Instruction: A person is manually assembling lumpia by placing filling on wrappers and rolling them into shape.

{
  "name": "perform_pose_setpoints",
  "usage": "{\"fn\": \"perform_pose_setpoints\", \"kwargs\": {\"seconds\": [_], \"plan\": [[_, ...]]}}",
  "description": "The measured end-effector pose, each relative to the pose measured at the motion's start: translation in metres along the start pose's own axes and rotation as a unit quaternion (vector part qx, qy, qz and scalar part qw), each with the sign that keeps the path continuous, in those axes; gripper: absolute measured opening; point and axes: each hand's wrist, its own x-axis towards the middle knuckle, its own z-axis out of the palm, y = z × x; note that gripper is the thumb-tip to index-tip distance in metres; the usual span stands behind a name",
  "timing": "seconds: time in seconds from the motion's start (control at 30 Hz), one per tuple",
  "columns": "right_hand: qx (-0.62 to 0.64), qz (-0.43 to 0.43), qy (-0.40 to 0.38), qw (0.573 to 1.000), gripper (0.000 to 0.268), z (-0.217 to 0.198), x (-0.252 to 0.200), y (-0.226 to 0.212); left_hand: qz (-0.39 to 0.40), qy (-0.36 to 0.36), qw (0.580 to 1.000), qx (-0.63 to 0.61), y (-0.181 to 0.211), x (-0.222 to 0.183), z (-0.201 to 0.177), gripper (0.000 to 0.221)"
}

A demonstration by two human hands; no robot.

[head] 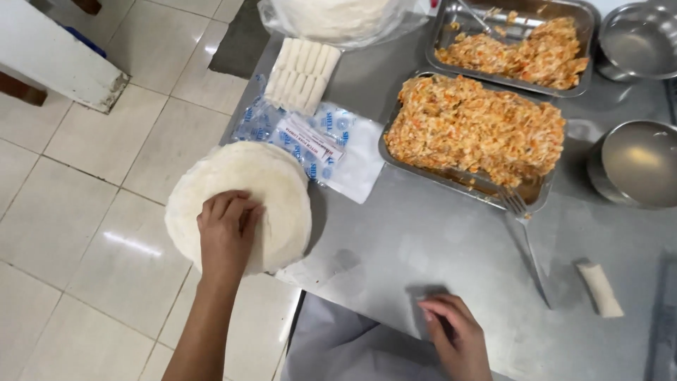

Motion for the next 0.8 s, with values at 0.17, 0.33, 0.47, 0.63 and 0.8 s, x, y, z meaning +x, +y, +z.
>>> {"fn": "perform_pose_setpoints", "kwargs": {"seconds": [0.17, 0.33, 0.47, 0.63, 0.8], "plan": [[0.119, 0.101, -0.167, 0.973, 0.029, 0.042, 0.043, -0.055, -0.001, -0.043, 0.986, -0.159, 0.013, -0.018, -0.011, 0.077], [0.239, 0.083, -0.258, 0.932, 0.034, 0.075, 0.060, -0.084, 0.196, 0.059, 0.974, 0.098, 0.015, -0.042, 0.006, 0.048], [0.292, 0.110, -0.292, 0.904, 0.035, 0.078, 0.040, -0.064, 0.138, 0.005, 0.988, -0.063, 0.029, -0.036, -0.025, 0.010], [0.624, 0.128, -0.240, 0.732, 0.099, 0.064, 0.015, 0.025, 0.035, -0.303, 0.835, -0.458, 0.145, -0.047, -0.024, 0.049], [0.671, 0.238, -0.039, 0.701, 0.102, -0.039, 0.036, -0.057, 0.320, -0.185, 0.921, -0.123, 0.190, -0.053, 0.102, 0.049]]}}
